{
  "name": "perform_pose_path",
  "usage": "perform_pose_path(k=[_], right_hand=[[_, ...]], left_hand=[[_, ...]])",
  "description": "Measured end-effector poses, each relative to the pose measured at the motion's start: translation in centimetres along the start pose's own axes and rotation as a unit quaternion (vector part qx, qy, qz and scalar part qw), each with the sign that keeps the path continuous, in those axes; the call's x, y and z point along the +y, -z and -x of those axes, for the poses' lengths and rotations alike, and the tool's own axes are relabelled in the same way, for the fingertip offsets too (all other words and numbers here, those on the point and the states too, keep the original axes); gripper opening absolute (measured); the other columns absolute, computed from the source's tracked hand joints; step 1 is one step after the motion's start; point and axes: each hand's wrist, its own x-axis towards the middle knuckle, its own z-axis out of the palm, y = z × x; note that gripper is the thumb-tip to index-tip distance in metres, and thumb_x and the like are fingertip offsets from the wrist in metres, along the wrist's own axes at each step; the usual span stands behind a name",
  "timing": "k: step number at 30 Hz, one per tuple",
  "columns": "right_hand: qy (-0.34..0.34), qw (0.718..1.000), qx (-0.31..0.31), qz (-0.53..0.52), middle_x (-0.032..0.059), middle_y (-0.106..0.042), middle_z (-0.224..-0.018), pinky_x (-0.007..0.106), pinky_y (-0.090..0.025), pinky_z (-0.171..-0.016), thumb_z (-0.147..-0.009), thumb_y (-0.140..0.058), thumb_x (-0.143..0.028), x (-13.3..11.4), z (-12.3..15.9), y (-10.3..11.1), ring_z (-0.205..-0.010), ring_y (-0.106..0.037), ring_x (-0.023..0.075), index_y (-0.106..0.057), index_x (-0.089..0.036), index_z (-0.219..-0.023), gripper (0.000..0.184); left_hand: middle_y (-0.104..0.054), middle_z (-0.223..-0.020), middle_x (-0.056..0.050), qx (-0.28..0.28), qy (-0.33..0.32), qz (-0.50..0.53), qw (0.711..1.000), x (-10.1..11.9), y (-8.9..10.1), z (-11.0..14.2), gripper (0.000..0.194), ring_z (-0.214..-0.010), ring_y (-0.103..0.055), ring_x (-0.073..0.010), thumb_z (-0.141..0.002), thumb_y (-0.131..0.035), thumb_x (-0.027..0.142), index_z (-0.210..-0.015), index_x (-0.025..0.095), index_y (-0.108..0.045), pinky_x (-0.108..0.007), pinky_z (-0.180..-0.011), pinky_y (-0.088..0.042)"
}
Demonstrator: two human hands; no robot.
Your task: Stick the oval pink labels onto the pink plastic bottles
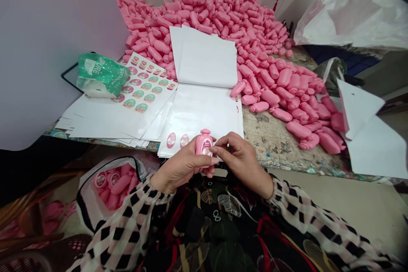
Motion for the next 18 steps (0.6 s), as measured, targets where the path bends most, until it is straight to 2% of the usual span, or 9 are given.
perform_pose_path(k=[2,4,8,11,13,15,18], right_hand=[[0.004,1.0,-0.011,0.024,0.0009,-0.063,-0.08,0.026,-0.041,-0.066,-0.082,-0.06,-0.038,0.2,-0.4,0.7,-0.073,-0.056,0.0133,-0.065,-0.022,-0.079,0.017],[-0.034,0.999,-0.007,0.012,0.0006,-0.062,-0.08,0.026,-0.041,-0.065,-0.08,-0.062,-0.041,0.3,-0.7,1.1,-0.072,-0.055,0.0133,-0.063,-0.022,-0.081,0.019],[-0.113,0.989,-0.004,-0.098,-0.0012,-0.059,-0.081,0.025,-0.044,-0.062,-0.065,-0.074,-0.045,0.0,-1.0,0.4,-0.069,-0.054,0.0127,-0.059,-0.022,-0.093,0.039],[-0.136,0.971,-0.013,-0.195,-0.0016,-0.06,-0.082,0.024,-0.046,-0.06,-0.067,-0.073,-0.043,-0.6,-0.8,-0.7,-0.068,-0.055,0.012,-0.058,-0.022,-0.089,0.034],[-0.143,0.965,-0.026,-0.22,-0.0023,-0.061,-0.078,0.024,-0.046,-0.058,-0.071,-0.069,-0.045,-0.6,-0.8,-1.0,-0.065,-0.054,0.0115,-0.058,-0.022,-0.084,0.028],[-0.131,0.972,-0.057,-0.187,-0.0025,-0.061,-0.073,0.025,-0.046,-0.058,-0.074,-0.065,-0.048,0.0,-1.2,-0.6,-0.063,-0.054,0.0117,-0.06,-0.021,-0.08,0.028],[-0.071,0.995,-0.061,-0.033,-0.0007,-0.063,-0.077,0.027,-0.045,-0.065,-0.077,-0.062,-0.048,2.0,-2.8,1.8,-0.07,-0.056,0.0139,-0.063,-0.021,-0.082,0.027]], left_hand=[[-0.061,-0.077,-0.001,-0.006,0.013,0.006,1.0,0.0,0.1,0.1,0.038,-0.057,-0.059,-0.0103,-0.071,-0.07,0.018,-0.102,0.019,-0.047,-0.023,-0.053,-0.048],[-0.063,-0.078,-0.003,-0.012,0.025,0.009,1.0,0.0,-0.1,0.1,0.033,-0.056,-0.059,-0.0107,-0.074,-0.067,0.019,-0.101,0.018,-0.047,-0.023,-0.053,-0.048],[-0.064,-0.08,-0.005,-0.046,0.038,0.001,0.998,-0.2,-0.8,-0.1,0.031,-0.057,-0.059,-0.0103,-0.076,-0.065,0.019,-0.1,0.017,-0.046,-0.024,-0.054,-0.05],[-0.061,-0.076,0.0,-0.061,0.045,-0.017,0.997,-0.6,-1.2,-0.1,0.042,-0.053,-0.057,-0.0098,-0.072,-0.067,0.017,-0.105,0.02,-0.041,-0.022,-0.048,-0.049],[-0.059,-0.075,0.002,-0.057,0.055,-0.029,0.996,-0.7,-1.1,0.3,0.047,-0.051,-0.056,-0.0096,-0.07,-0.068,0.015,-0.106,0.022,-0.039,-0.02,-0.044,-0.046],[-0.058,-0.074,0.003,-0.046,0.065,-0.032,0.996,-0.5,-0.8,1.1,0.047,-0.049,-0.054,-0.0087,-0.071,-0.067,0.017,-0.108,0.022,-0.038,-0.019,-0.042,-0.043],[-0.059,-0.075,0.002,-0.003,0.052,-0.042,0.998,0.0,0.5,3.1,0.045,-0.044,-0.048,-0.0063,-0.076,-0.065,0.026,-0.111,0.023,-0.038,-0.017,-0.039,-0.037]])
